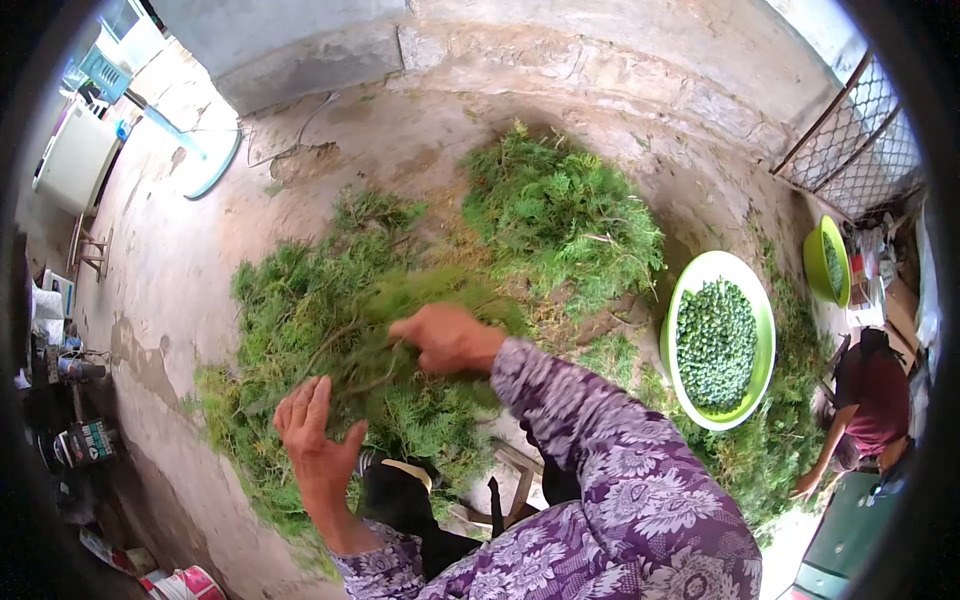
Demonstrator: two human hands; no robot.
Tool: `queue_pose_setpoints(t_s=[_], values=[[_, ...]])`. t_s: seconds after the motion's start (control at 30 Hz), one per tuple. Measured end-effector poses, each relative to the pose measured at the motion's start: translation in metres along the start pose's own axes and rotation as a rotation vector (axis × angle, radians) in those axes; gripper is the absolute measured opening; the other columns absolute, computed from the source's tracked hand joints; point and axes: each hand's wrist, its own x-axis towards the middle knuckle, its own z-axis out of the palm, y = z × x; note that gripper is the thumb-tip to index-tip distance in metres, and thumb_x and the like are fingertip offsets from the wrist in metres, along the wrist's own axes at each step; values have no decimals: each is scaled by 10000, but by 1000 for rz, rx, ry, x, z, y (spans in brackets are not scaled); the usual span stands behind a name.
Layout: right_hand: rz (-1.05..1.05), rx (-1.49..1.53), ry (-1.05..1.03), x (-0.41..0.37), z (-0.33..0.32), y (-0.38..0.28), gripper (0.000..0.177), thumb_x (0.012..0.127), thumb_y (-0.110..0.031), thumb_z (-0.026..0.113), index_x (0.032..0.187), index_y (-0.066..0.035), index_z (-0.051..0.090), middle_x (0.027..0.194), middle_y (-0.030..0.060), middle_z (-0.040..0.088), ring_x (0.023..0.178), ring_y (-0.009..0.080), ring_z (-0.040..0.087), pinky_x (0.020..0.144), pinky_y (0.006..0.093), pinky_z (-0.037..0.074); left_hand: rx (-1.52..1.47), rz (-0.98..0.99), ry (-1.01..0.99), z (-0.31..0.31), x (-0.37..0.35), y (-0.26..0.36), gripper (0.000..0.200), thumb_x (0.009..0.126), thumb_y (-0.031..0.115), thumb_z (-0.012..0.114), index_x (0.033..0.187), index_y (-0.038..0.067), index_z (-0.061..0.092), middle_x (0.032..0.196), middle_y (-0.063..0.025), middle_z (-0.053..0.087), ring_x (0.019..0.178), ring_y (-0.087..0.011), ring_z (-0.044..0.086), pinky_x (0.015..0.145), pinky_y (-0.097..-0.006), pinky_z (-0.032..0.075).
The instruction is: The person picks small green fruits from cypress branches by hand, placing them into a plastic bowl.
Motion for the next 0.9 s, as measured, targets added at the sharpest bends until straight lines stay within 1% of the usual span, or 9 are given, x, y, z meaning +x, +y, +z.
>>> queue_pose_setpoints(t_s=[0.1,0.3,0.43,0.5,0.53,0.57,0.67,0.73,0.9], values=[[278,-14,92,-8,-32,42,466,581,-66,575,1037,-159,563,797,162,599,745,333,584,649,411,471,-15,20,120,6,1,7,597,531,96,727,1098,37,551,1152,-159,519,1067,-344,457,927,-418,321],[416,-363,639,-20,-118,144,426,638,-94,579,1060,-142,546,857,137,617,800,307,601,680,389,486,-64,-90,-29,21,-7,10,605,540,169,743,1094,23,546,1196,-209,459,1092,-388,419,922,-452,321],[938,-569,612,-4,-189,188,480,704,-199,610,1154,-170,445,815,131,616,786,296,609,706,403,495,-89,-78,-147,21,-3,17,565,536,113,733,1067,33,557,1126,-216,500,1026,-354,488,828,-434,409],[972,-615,672,4,-197,226,494,708,-289,634,1154,-158,468,858,149,614,794,293,604,708,393,488,-149,-30,-257,24,-4,8,527,716,122,675,1201,49,480,1164,-231,475,1033,-408,458,862,-495,373],[1006,-652,746,9,-194,244,527,712,-378,657,1155,-146,490,902,168,613,802,290,598,710,384,481,-174,-44,-292,24,-1,6,502,709,106,678,1173,31,499,1151,-232,483,1033,-407,459,857,-490,380],[1007,-654,732,19,-184,259,527,712,-378,657,1155,-146,490,902,168,613,802,290,598,710,384,481,-178,-53,-301,25,2,3,502,709,106,678,1173,31,499,1151,-232,483,1033,-407,459,857,-490,380],[1315,-420,589,45,-139,313,621,751,-433,612,1220,-103,376,1251,194,403,1133,351,418,858,462,406,-168,-102,-364,34,6,-8,525,678,88,695,1161,23,501,1148,-235,482,1032,-414,455,868,-484,378],[1353,-379,423,44,-77,383,645,760,-446,597,1254,-112,350,1262,193,399,1136,351,415,863,468,400,-148,-145,-439,39,8,-14,536,673,84,695,1167,23,495,1149,-231,483,1030,-414,456,867,-482,378],[1252,-563,208,51,-6,386,692,793,-468,546,1321,-105,283,1281,179,394,1148,357,402,900,490,364,-80,-275,-579,41,13,-23,562,664,70,694,1182,24,480,1147,-218,490,1023,-407,460,851,-478,381]])
